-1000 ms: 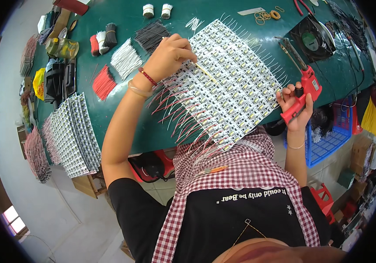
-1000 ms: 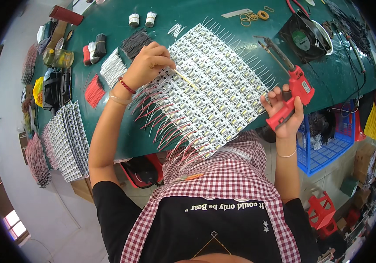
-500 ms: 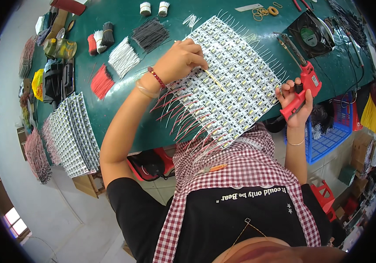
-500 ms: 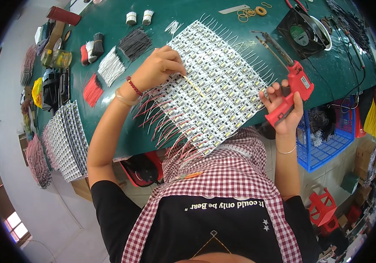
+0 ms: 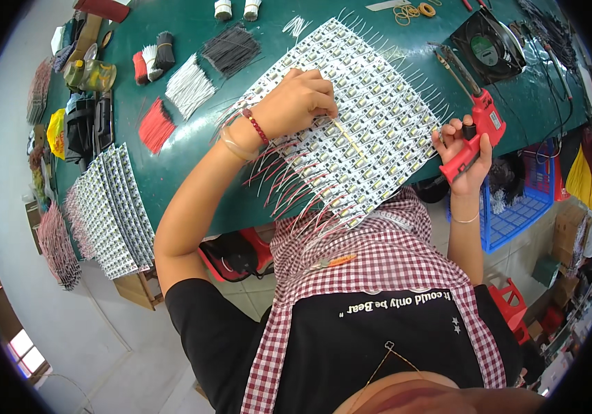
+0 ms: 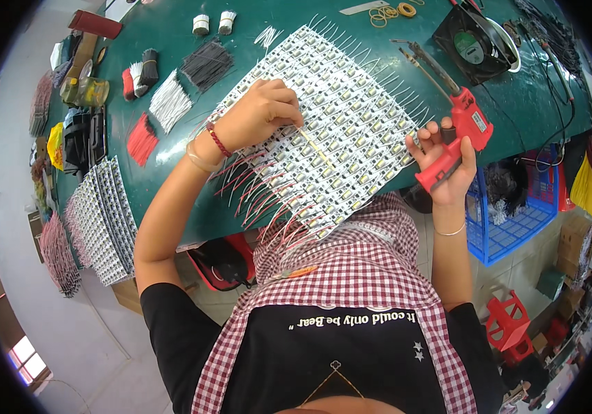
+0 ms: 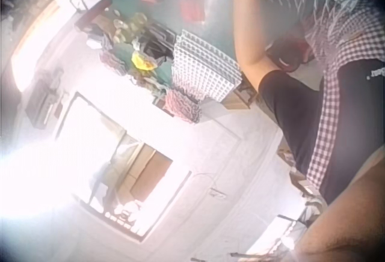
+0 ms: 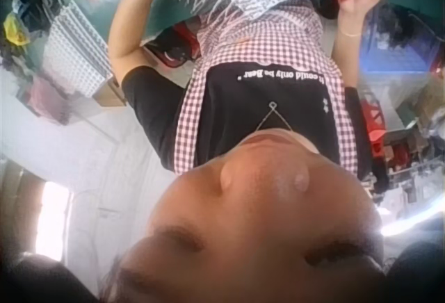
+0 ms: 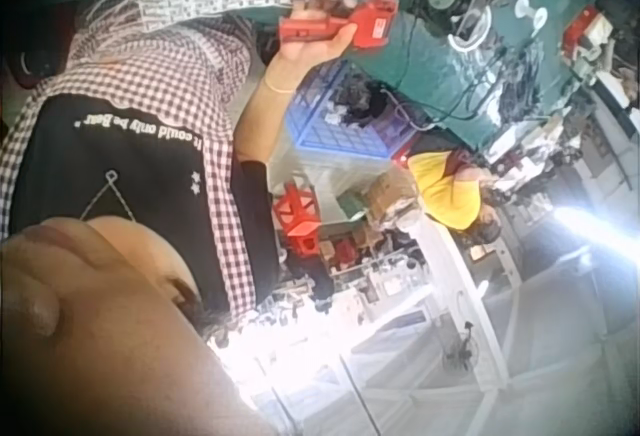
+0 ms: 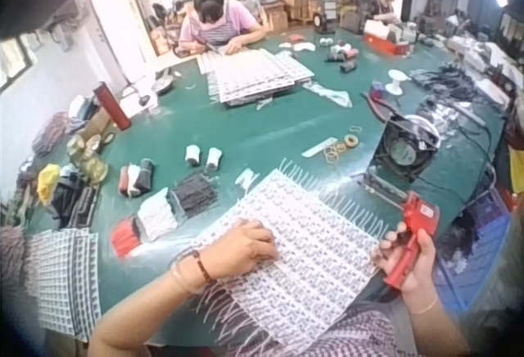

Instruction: The person uses a soldering iron to attach wires to a large LED panel. They repeatedly pick up individual wires, position them on the panel, and apply heat to secure them. The person also uses a wooden stick to adjust the wires during the process.

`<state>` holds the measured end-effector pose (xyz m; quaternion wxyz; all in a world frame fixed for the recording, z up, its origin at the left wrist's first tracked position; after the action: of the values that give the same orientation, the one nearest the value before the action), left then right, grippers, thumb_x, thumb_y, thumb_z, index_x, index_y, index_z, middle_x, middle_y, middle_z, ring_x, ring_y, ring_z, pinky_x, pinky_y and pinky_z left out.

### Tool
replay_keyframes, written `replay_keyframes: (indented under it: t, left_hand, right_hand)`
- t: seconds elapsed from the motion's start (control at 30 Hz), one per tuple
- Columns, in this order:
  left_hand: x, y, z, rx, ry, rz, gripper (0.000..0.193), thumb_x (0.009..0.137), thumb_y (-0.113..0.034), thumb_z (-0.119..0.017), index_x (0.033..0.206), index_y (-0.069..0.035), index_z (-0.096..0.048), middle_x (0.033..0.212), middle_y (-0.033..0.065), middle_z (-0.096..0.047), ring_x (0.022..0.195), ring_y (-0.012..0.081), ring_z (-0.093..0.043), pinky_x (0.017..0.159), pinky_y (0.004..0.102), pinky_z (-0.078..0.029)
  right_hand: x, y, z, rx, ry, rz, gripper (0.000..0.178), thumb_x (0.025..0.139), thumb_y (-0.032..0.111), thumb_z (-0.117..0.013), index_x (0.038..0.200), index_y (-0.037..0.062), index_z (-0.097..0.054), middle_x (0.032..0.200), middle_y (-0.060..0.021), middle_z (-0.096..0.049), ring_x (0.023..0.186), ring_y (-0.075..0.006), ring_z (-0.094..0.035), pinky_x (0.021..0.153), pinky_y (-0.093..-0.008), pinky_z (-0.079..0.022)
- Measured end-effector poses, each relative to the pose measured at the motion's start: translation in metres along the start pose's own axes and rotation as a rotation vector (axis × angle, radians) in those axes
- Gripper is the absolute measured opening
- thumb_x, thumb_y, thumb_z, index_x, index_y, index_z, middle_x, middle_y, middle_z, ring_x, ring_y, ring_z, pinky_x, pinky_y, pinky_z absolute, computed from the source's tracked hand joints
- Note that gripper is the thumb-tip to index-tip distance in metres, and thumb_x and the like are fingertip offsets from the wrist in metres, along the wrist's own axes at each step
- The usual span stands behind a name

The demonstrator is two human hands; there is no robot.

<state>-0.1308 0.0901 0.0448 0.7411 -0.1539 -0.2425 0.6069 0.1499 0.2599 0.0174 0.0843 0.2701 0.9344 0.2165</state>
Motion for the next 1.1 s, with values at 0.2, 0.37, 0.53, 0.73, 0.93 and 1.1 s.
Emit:
replay_keyframes:
  t: [0.2, 0.37, 0.53, 0.73, 0.93, 1.1]
  left_hand:
    - [-0.003, 0.002, -0.002, -0.018, 0.016, 0.022, 0.012, 0.077, -0.004, -0.067, 0.082, -0.015, -0.07, 0.087, -0.0063, -0.061, 0.094, 0.0171, -0.052, 0.084, 0.034, -0.035]
    - [-0.009, -0.004, 0.012, 0.002, 0.043, 0.01, 0.016, 0.074, -0.002, -0.067, 0.08, -0.016, -0.071, 0.087, -0.0081, -0.062, 0.095, 0.0171, -0.05, 0.087, 0.0348, -0.034]
    - [-0.026, -0.01, 0.023, 0.024, 0.097, 0.023, 0.024, 0.068, 0.002, -0.067, 0.078, -0.018, -0.073, 0.086, -0.0087, -0.06, 0.094, 0.0182, -0.049, 0.091, 0.0358, -0.034]
    - [-0.037, -0.026, 0.042, 0.127, 0.028, 0.029, 0.03, 0.065, 0.005, -0.066, 0.08, -0.02, -0.074, 0.084, -0.0061, -0.059, 0.094, 0.0184, -0.05, 0.092, 0.0361, -0.035]
    - [-0.019, -0.028, 0.052, 0.127, -0.184, 0.046, 0.032, 0.067, 0.007, -0.065, 0.086, -0.017, -0.075, 0.085, -0.0023, -0.059, 0.087, 0.0205, -0.052, 0.077, 0.0323, -0.04]
    - [-0.009, -0.029, 0.02, 0.157, -0.15, 0.026, 0.033, 0.068, 0.005, -0.065, 0.088, -0.018, -0.075, 0.084, -0.0019, -0.059, 0.085, 0.0207, -0.052, 0.074, 0.0332, -0.04]
  right_hand:
    - [0.0, 0.0, -0.001, 0.003, -0.011, -0.001, 0.035, 0.091, 0.031, -0.063, 0.112, 0.0072, -0.049, 0.105, -0.0093, -0.052, 0.105, -0.0219, -0.052, 0.106, -0.049, -0.037]
    - [0.0, 0.0, -0.002, 0.008, -0.014, -0.002, 0.035, 0.09, 0.031, -0.063, 0.112, 0.007, -0.049, 0.105, -0.0094, -0.052, 0.105, -0.022, -0.052, 0.105, -0.0489, -0.037]
    - [0.0, -0.001, -0.002, 0.009, -0.011, 0.0, 0.035, 0.091, 0.031, -0.063, 0.112, 0.0067, -0.05, 0.105, -0.0094, -0.052, 0.105, -0.0222, -0.052, 0.105, -0.0488, -0.037]
    - [0.0, 0.0, 0.0, 0.005, -0.003, -0.002, 0.036, 0.091, 0.032, -0.063, 0.112, 0.0071, -0.05, 0.105, -0.0089, -0.052, 0.105, -0.0222, -0.052, 0.105, -0.0491, -0.037]
    - [0.002, 0.001, 0.004, 0.02, 0.037, -0.001, 0.036, 0.091, 0.034, -0.062, 0.113, 0.0069, -0.052, 0.107, -0.0102, -0.056, 0.106, -0.0251, -0.054, 0.105, -0.0513, -0.038]
    - [0.001, 0.001, 0.003, 0.007, 0.006, 0.001, 0.036, 0.09, 0.032, -0.063, 0.112, 0.0073, -0.049, 0.105, -0.0087, -0.052, 0.105, -0.024, -0.053, 0.106, -0.0504, -0.037]
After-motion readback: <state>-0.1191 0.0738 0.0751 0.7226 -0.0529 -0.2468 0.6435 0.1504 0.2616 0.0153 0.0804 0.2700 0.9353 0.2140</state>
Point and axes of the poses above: each hand's wrist, its own x-axis towards the middle knuckle, its own z-axis out of the back of the hand, y = z × x, the point moved 3 cm from there along x, towards the middle knuckle
